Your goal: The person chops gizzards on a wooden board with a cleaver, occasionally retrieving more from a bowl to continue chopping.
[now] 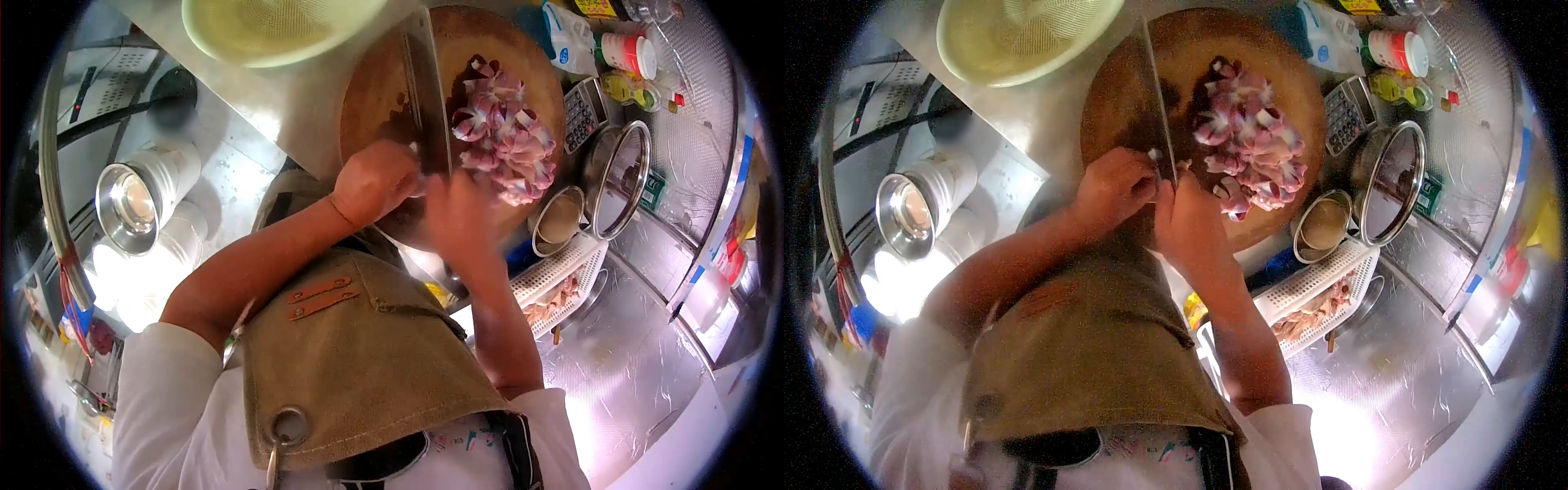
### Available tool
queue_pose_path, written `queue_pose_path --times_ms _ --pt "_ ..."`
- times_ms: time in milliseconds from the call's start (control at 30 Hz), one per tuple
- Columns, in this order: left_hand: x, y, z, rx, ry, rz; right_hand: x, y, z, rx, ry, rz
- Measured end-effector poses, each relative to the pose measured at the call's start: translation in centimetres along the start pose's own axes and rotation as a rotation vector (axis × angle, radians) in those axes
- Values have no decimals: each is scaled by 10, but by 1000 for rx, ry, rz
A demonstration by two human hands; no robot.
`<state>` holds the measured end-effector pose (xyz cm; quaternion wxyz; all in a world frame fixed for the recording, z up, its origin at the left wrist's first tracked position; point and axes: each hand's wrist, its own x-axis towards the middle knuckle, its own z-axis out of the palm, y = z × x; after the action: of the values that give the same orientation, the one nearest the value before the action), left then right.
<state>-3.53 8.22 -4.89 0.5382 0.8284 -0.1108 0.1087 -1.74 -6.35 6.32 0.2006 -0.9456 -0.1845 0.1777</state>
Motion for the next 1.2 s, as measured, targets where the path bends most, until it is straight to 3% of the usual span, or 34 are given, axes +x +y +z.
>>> queue_pose_path --times_ms 167,300,400,567,600,633,733,767,967,1067,1167,1200 --pt "1 -2 -2 -35 6 11 0 3 3 -34 48 11" --pt "-1 -1 -1 11 -30 26 16 -5 13 89 16 197" --pt "-9 -10 -3 -14 -103 177 21 -7 6 4 -30 256" --pt "-23 8 -16 9 -319 396 15 40 -4 279 139 86" --pt "-16 21 -20 -19 -328 449 10 37 -12 373 183 116" --pt "-3 37 -24 42 -448 418 6 32 -20 467 230 142" --pt "27 45 4 339 -726 609 -27 14 -60 769 309 365" --pt "35 51 7 434 -865 612 -44 13 -69 788 317 399" --pt "59 70 -14 854 -1105 529 -132 33 -44 941 375 468" --pt "78 85 -7 874 -1214 128 -149 37 -29 1033 378 537" --pt "76 83 8 1031 -1185 78 -161 36 -20 1115 383 587" --pt "73 78 9 1032 -1133 250 -164 38 -19 1115 386 575"
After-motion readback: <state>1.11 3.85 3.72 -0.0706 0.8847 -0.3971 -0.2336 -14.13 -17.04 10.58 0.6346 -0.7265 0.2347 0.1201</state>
